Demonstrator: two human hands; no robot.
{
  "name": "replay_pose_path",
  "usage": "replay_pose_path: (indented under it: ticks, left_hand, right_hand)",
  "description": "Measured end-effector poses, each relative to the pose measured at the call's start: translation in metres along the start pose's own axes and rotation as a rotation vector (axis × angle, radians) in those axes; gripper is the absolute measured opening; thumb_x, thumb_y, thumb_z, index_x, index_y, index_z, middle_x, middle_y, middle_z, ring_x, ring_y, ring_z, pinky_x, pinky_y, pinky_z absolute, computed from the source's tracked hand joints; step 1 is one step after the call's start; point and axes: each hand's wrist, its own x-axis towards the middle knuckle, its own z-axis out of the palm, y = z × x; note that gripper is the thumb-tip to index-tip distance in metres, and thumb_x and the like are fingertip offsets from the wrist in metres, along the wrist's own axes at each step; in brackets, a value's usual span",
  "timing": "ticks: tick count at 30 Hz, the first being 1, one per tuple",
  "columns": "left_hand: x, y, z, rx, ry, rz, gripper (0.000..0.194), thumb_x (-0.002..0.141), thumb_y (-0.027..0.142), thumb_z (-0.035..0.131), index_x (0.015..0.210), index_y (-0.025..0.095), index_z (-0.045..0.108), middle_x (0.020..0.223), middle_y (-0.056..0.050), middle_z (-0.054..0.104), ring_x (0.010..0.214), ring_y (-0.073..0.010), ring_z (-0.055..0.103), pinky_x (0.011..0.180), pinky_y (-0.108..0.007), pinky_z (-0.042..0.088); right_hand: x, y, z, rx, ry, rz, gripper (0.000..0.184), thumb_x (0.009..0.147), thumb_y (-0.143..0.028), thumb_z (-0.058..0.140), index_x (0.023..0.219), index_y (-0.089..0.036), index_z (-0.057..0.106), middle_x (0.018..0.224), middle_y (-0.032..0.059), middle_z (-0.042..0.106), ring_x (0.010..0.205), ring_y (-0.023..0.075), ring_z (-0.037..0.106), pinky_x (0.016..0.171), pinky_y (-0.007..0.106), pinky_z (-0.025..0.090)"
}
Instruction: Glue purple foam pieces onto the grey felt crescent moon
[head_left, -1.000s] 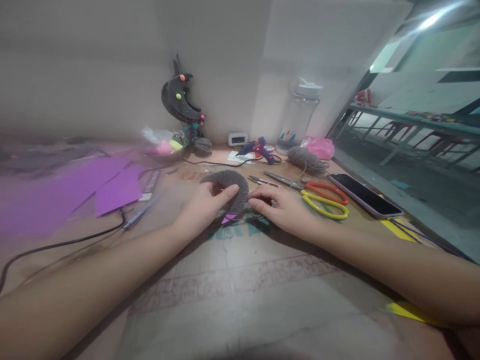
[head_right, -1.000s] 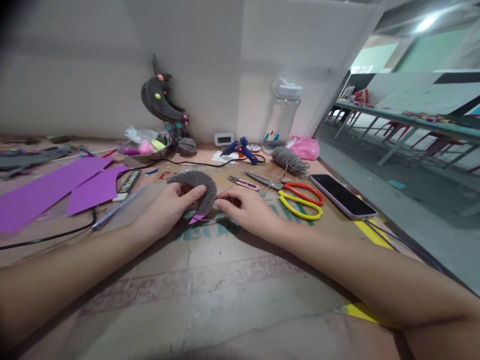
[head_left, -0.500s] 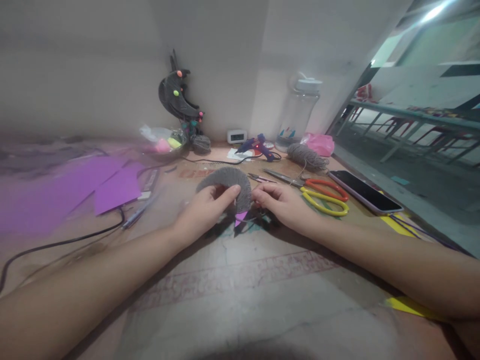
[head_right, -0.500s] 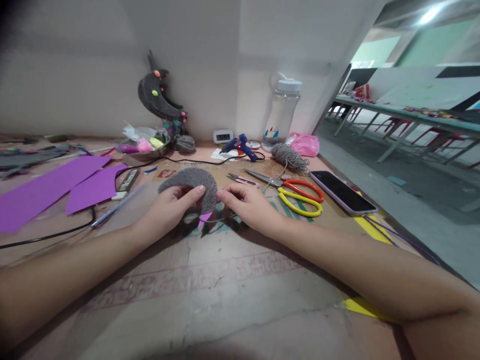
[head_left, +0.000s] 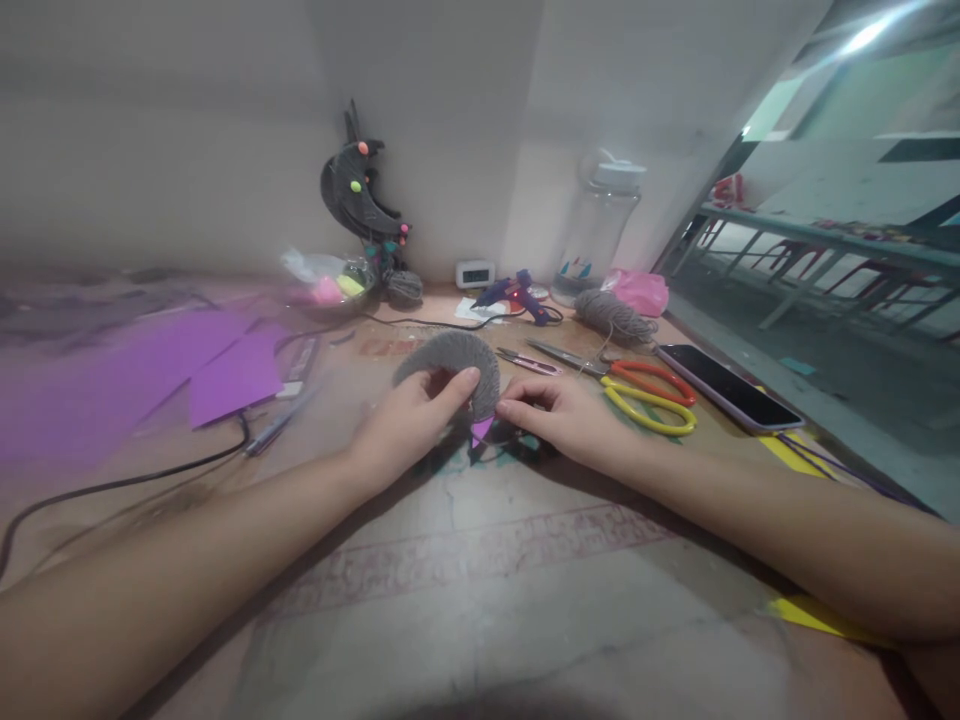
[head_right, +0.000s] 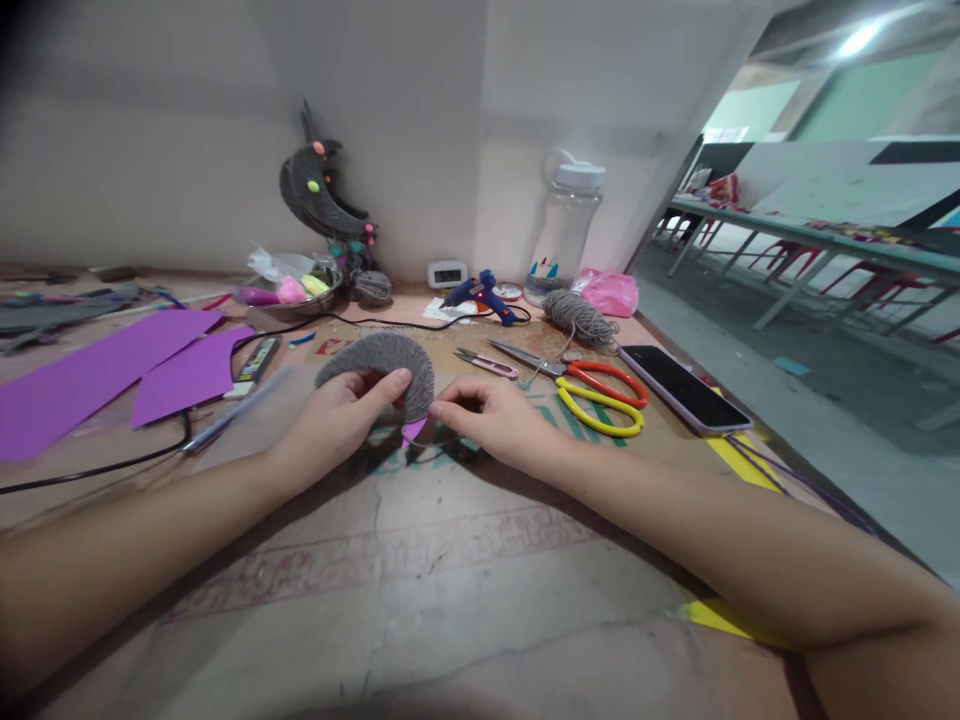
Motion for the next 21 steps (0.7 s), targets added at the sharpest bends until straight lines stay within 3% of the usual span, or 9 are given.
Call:
replay_pose_path:
  ticks: [6,9,13,17,21]
  left_hand:
    - [0.004,0.0,-0.003,0.012,-0.055,0.054,0.048,0.085,0.063,0.051,0.074,0.018,0.065,0.074,-0.004,0.069,0.072,-0.0208,0.061,0.068,-0.031,0.044]
    - [0.007,0.001,-0.004,-0.006,0.01,0.031,0.047,0.085,0.062,0.052,0.067,0.02,0.061,0.067,-0.002,0.066,0.068,-0.0196,0.06,0.066,-0.029,0.042]
    - [0.014,-0.004,-0.006,-0.082,0.066,-0.011,0.043,0.082,0.061,0.056,0.07,0.02,0.063,0.069,-0.003,0.068,0.069,-0.0207,0.063,0.068,-0.03,0.044]
    - [0.017,-0.007,-0.007,-0.031,0.042,0.02,0.04,0.081,0.058,0.057,0.07,0.02,0.064,0.072,-0.004,0.071,0.074,-0.0227,0.065,0.073,-0.031,0.044]
    - [0.017,-0.007,-0.007,0.028,0.039,-0.009,0.039,0.081,0.058,0.055,0.07,0.021,0.064,0.071,-0.003,0.071,0.074,-0.0228,0.064,0.074,-0.032,0.043]
  right_hand:
    - [0.001,0.006,0.001,-0.002,0.007,-0.027,0.027,0.09,-0.039,0.055,0.081,-0.017,0.067,0.072,0.0004,0.061,0.067,0.0133,0.054,0.063,0.026,0.041]
    - [0.003,0.009,-0.004,-0.041,0.126,-0.078,0.03,0.093,-0.042,0.05,0.09,-0.017,0.067,0.075,0.0003,0.061,0.07,0.0141,0.056,0.065,0.026,0.043]
    - [0.014,0.017,-0.026,-0.075,0.355,-0.09,0.021,0.088,-0.039,0.057,0.084,-0.019,0.061,0.075,-0.0006,0.06,0.07,0.0143,0.056,0.065,0.026,0.044]
    - [0.032,0.033,-0.056,-0.179,0.483,-0.13,0.008,0.085,-0.026,0.058,0.089,-0.019,0.06,0.083,0.001,0.065,0.076,0.016,0.06,0.072,0.029,0.049]
    - [0.057,0.046,-0.08,-0.427,0.473,-0.011,0.029,0.084,-0.016,0.056,0.112,-0.016,0.062,0.106,0.008,0.07,0.091,0.0196,0.066,0.086,0.034,0.052]
